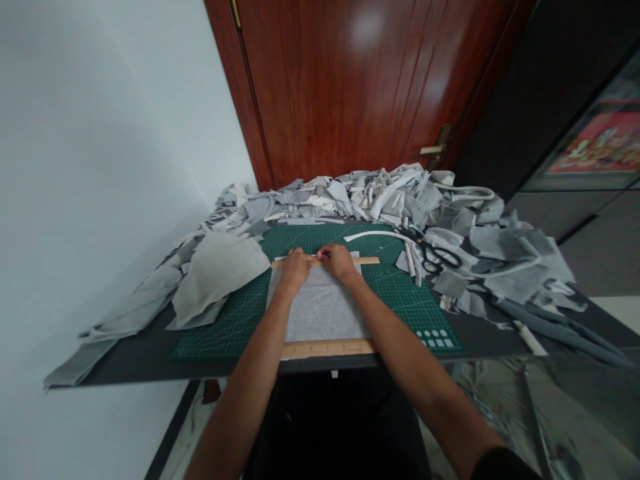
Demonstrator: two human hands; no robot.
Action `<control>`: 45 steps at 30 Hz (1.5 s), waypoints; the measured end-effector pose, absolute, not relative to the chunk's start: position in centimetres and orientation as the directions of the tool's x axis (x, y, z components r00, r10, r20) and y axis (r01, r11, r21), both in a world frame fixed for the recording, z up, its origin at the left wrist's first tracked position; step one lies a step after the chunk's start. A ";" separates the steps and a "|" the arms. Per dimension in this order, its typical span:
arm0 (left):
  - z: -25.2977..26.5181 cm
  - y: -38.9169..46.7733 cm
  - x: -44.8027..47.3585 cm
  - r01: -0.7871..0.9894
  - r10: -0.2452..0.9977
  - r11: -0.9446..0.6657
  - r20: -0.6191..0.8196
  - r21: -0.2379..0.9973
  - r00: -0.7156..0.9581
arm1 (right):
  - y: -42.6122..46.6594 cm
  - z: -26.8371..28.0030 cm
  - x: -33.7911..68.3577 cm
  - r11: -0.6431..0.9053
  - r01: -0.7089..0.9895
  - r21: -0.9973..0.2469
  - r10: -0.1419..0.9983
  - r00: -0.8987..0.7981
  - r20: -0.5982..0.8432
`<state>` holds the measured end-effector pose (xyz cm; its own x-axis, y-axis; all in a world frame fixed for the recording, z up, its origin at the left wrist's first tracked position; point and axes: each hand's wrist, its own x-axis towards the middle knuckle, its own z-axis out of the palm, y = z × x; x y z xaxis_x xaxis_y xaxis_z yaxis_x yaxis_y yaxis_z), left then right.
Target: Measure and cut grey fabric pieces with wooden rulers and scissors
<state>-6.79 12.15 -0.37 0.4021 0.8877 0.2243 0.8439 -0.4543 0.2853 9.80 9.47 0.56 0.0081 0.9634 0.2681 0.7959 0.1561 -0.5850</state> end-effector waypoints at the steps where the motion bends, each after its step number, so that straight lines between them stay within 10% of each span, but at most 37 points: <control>1: -0.4 12.1 -6.8 0.846 0.889 -0.451 0.222 0.285 0.399 | 9.4 0.7 9.8 0.155 0.804 -0.573 0.964 0.005 0.267; 45: 0.8 11.3 -6.3 0.826 0.905 -0.422 0.223 0.373 0.362 | 6.8 2.3 18.3 -0.239 0.850 -0.469 0.935 0.331 0.124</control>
<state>-6.31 11.25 0.83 0.3618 0.9051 0.2234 0.8263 -0.4223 0.3726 18.29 6.76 2.34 0.3314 0.9353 0.1238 0.8502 -0.2391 -0.4690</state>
